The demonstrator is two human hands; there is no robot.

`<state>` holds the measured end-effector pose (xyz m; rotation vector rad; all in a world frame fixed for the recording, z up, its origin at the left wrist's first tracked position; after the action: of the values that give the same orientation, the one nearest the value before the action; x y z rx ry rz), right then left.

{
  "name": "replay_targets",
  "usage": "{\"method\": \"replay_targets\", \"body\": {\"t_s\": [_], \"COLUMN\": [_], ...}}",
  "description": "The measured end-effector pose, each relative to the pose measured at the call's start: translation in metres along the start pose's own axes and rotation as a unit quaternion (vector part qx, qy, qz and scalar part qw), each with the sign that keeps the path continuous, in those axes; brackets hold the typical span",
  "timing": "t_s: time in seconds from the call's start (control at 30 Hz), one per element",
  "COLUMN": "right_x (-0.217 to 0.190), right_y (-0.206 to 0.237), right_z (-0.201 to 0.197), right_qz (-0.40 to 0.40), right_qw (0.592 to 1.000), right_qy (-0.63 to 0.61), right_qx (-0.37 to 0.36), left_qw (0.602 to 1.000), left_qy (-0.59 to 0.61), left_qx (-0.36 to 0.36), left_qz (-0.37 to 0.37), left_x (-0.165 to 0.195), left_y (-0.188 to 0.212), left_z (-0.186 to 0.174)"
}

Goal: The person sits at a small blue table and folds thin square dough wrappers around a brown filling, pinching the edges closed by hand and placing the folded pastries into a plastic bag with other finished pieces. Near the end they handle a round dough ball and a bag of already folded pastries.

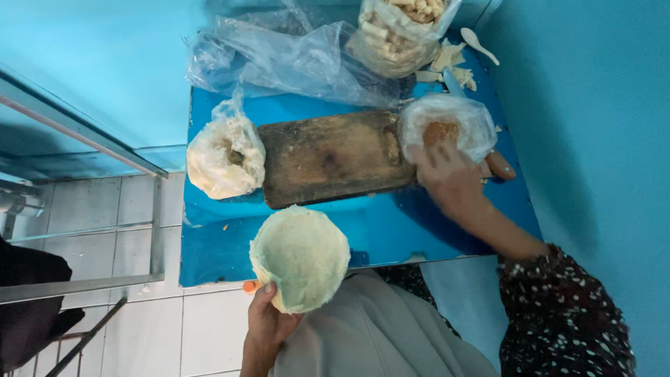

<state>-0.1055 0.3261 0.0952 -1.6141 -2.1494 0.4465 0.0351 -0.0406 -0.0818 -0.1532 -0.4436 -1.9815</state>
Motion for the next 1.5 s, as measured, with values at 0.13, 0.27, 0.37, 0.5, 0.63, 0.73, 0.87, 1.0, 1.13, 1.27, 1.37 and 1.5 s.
{"method": "replay_targets", "body": {"t_s": [0.13, 0.27, 0.37, 0.5, 0.63, 0.73, 0.87, 1.0, 1.13, 1.27, 1.37, 1.5], "right_x": [0.041, 0.064, 0.064, 0.043, 0.024, 0.004, -0.008, -0.011, -0.016, -0.022, -0.028, -0.045], "right_y": [-0.009, -0.024, -0.031, -0.028, -0.019, -0.015, -0.006, -0.005, -0.017, -0.03, -0.036, -0.034], "right_z": [-0.006, -0.001, 0.005, 0.001, -0.009, 0.0, 0.005, -0.007, -0.012, -0.017, -0.025, -0.037], "right_qz": [0.063, 0.096, 0.116, 0.05, 0.032, -0.013, -0.017, -0.007, -0.002, 0.02, 0.01, -0.044], "right_qw": [0.994, 0.988, 0.989, 0.991, 0.977, 0.983, 0.996, 0.994, 0.986, 0.995, 0.994, 0.984], "right_qy": [-0.058, -0.042, 0.034, -0.122, -0.189, -0.141, -0.05, -0.105, -0.16, -0.096, -0.099, -0.153], "right_qx": [0.068, 0.113, 0.081, -0.004, -0.088, -0.115, -0.077, -0.013, -0.038, -0.002, 0.049, 0.082], "left_qw": [1.0, 0.996, 0.999, 0.99, 0.995, 0.992, 0.985, 0.988, 0.992, 0.992, 0.987, 0.987], "left_qy": [-0.013, -0.061, -0.033, -0.085, -0.068, -0.091, -0.132, -0.096, -0.091, -0.107, -0.125, -0.109], "left_qx": [0.009, 0.057, 0.016, 0.108, 0.052, 0.024, 0.039, 0.051, 0.02, -0.001, 0.021, 0.03], "left_qz": [-0.003, -0.01, 0.005, -0.022, -0.049, -0.078, -0.105, -0.111, -0.089, -0.061, -0.096, -0.116], "left_x": [0.0, 0.004, 0.007, 0.004, -0.003, -0.004, -0.01, -0.008, -0.004, -0.002, -0.006, -0.015], "left_y": [0.001, 0.005, 0.004, -0.001, -0.008, -0.013, -0.026, -0.037, -0.049, -0.058, -0.061, -0.064], "left_z": [0.002, 0.013, 0.022, 0.013, 0.011, 0.016, 0.034, 0.059, 0.084, 0.098, 0.099, 0.096]}}
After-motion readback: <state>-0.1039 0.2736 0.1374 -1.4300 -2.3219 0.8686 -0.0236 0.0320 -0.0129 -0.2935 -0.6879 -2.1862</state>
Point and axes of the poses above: each hand's wrist, its own y-axis away from the middle knuckle, its own z-axis out of the palm, x = y × z, the point moved 3 cm from there along -y, towards the middle knuckle, and after that the axes turned 6 degrees about z, right-handed, at the moved point
